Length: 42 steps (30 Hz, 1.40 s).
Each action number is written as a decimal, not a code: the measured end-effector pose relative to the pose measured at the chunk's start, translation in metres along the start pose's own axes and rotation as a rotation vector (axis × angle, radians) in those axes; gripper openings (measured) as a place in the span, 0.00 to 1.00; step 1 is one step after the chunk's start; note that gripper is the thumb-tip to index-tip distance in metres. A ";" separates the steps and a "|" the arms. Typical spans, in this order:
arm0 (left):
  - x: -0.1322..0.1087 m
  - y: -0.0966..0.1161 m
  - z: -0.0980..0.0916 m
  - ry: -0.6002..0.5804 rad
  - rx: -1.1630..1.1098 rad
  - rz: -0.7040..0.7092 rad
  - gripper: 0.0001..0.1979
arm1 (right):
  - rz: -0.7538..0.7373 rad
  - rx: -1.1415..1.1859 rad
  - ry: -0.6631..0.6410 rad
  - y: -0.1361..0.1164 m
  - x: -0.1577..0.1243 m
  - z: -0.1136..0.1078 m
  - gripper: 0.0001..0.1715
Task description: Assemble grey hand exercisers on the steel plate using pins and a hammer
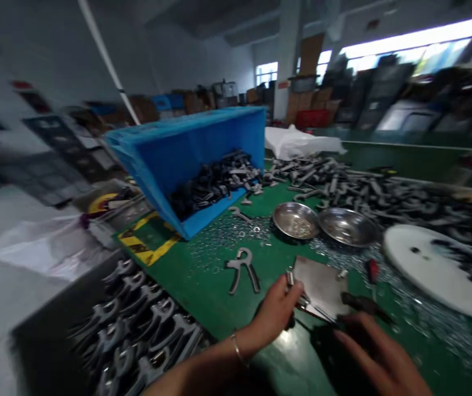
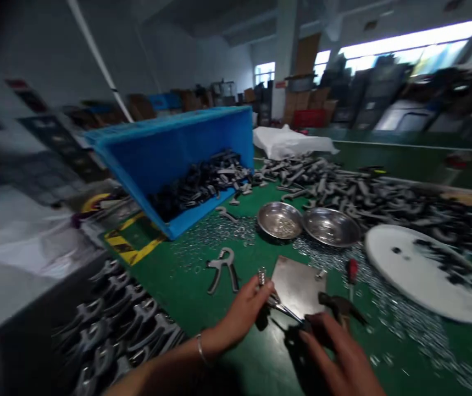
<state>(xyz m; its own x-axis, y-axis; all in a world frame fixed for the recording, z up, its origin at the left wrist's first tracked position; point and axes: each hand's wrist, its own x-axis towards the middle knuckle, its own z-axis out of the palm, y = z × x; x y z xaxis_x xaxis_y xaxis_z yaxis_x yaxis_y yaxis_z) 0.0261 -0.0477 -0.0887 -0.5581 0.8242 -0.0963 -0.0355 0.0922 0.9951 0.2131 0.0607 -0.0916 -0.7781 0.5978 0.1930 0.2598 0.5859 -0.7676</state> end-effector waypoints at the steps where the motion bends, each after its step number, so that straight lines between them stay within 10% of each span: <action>1: -0.001 0.000 -0.005 -0.025 0.006 0.010 0.17 | 0.009 -0.018 -0.035 -0.006 -0.002 0.002 0.13; 8: -0.005 -0.002 0.011 -0.156 0.001 0.019 0.17 | 0.082 0.060 0.004 -0.025 -0.009 0.021 0.08; 17: -0.013 0.017 0.005 -0.122 0.136 0.113 0.15 | -0.358 -0.194 -0.061 -0.006 0.001 0.009 0.21; 24: -0.003 0.004 -0.003 -0.161 0.392 0.278 0.13 | 0.384 0.772 -0.266 -0.037 0.007 0.033 0.20; 28: 0.000 0.002 -0.011 -0.254 0.361 0.368 0.13 | 0.511 0.874 -0.301 -0.039 0.005 0.040 0.23; 32: 0.001 0.005 -0.018 -0.386 0.345 0.418 0.12 | 0.720 1.161 -0.685 -0.028 0.002 0.047 0.39; 34: 0.004 0.001 -0.020 -0.346 0.332 0.326 0.12 | 0.656 0.951 -0.677 -0.022 0.002 0.047 0.43; 39: 0.009 -0.014 -0.019 -0.205 0.204 0.161 0.15 | 0.159 -0.017 -0.103 -0.017 0.008 0.039 0.30; 42: 0.005 -0.013 -0.019 -0.213 0.217 0.196 0.14 | 0.191 0.107 -0.145 -0.022 0.009 0.041 0.27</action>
<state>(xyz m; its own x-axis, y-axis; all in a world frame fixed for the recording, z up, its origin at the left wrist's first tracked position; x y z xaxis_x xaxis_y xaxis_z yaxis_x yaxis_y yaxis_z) 0.0080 -0.0552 -0.1021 -0.3506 0.9338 0.0709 0.2449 0.0183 0.9694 0.1764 0.0309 -0.0984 -0.7964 0.6031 -0.0456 0.3541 0.4038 -0.8435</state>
